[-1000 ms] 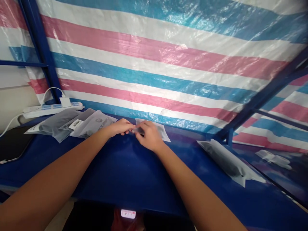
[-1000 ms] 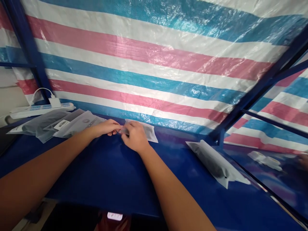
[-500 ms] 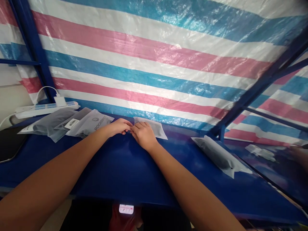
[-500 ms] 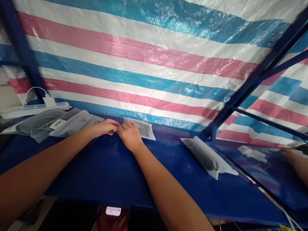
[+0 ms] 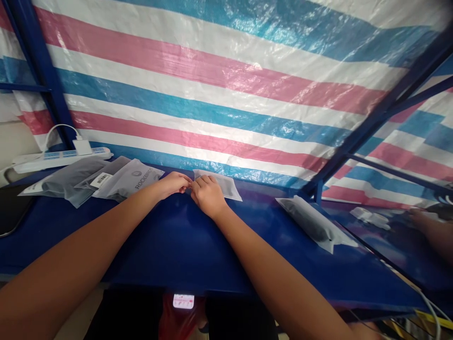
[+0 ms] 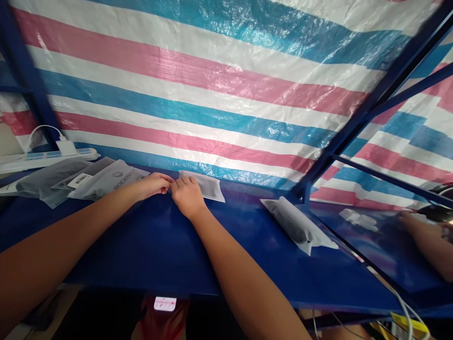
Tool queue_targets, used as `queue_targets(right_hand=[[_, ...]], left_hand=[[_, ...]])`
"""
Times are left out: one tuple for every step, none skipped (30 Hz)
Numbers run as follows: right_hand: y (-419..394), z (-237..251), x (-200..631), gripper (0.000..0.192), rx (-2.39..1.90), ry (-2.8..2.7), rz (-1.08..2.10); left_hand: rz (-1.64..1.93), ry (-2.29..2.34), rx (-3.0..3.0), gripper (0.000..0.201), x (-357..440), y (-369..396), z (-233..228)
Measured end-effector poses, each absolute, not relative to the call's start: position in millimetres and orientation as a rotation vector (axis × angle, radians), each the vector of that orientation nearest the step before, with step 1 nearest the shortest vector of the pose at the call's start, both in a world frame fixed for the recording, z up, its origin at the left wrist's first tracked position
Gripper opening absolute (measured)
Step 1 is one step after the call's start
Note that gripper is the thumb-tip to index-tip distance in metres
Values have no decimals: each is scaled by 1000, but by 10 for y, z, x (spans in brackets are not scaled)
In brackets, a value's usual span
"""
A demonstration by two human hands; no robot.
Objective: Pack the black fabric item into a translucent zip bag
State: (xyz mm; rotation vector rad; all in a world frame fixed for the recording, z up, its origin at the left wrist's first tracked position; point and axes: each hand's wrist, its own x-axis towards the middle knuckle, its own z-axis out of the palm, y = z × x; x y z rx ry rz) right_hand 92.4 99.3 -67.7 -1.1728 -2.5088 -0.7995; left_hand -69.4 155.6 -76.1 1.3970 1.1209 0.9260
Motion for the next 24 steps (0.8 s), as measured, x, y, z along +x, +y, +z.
queue_targets(right_hand=[[995, -679, 926, 29, -1186, -2493, -811], [999, -677, 932, 29, -1200, -2480, -818], [1003, -672, 944, 28, -1217, -2469, -821], [1008, -665, 962, 27, -1237, -2459, -822], [1016, -655, 986, 26, -1261, -2451, -821], [1025, -645, 1015, 25, -1284, -2445, -820], [1038, -637, 1048, 25, -1304, -2439, -819], [1052, -629, 1084, 24, -1323, -2430, -819], [1068, -623, 1123, 23, -1340, -2420, -817], [1084, -618, 1163, 21, -1354, -2412, -813], [1101, -612, 1205, 21, -1372, -2405, -806], [1117, -606, 1247, 20, -1396, -2400, -796], [1132, -599, 1290, 19, -1427, -2398, -782], [1145, -590, 1334, 18, -1460, -2395, -768], [1158, -579, 1376, 17, -1496, -2390, -752], [1168, -569, 1416, 16, -1535, -2378, -736], [1178, -558, 1451, 15, -1571, -2359, -721], [1186, -550, 1481, 14, -1600, -2341, -705], [1192, -544, 1505, 14, -1622, -2325, -696], [1196, -540, 1521, 13, -1638, -2314, -692], [1198, -540, 1532, 13, -1645, -2307, -693], [1199, -543, 1537, 13, -1646, -2303, -698], [1198, -548, 1539, 14, -1642, -2298, -702], [1196, -555, 1540, 14, -1634, -2290, -702]], left_hand=[[925, 1108, 1380, 11, -699, 1561, -763], [924, 1099, 1356, 12, -711, 1571, -764], [927, 1101, 1336, 12, -731, 1587, -766], [937, 1115, 1329, 13, -758, 1608, -768], [947, 1133, 1330, 13, -792, 1635, -769], [957, 1156, 1337, 13, -833, 1666, -770], [964, 1177, 1346, 14, -878, 1701, -768], [968, 1194, 1354, 16, -926, 1737, -763], [975, 1215, 1357, 18, -976, 1773, -754], [979, 1236, 1354, 22, -1026, 1808, -741], [986, 1258, 1343, 25, -1077, 1839, -724], [997, 1282, 1327, 27, -1127, 1865, -705], [1008, 1305, 1307, 29, -1175, 1886, -685], [1029, 1329, 1283, 30, -1221, 1902, -666], [1052, 1349, 1260, 30, -1264, 1912, -649], [1082, 1364, 1242, 30, -1303, 1919, -634], [1114, 1376, 1229, 31, -1336, 1923, -623], [1134, 1387, 1225, 32, -1363, 1924, -613], [1139, 1396, 1237, 32, -1384, 1925, -605], [1131, 1408, 1270, 31, -1399, 1923, -596], [1113, 1435, 1325, 29, -1406, 1919, -585], [1091, 1480, 1404, 27, -1406, 1911, -570], [1073, 1541, 1505, 24, -1396, 1896, -553], [1069, 1605, 1624, 22, -1377, 1873, -533]])
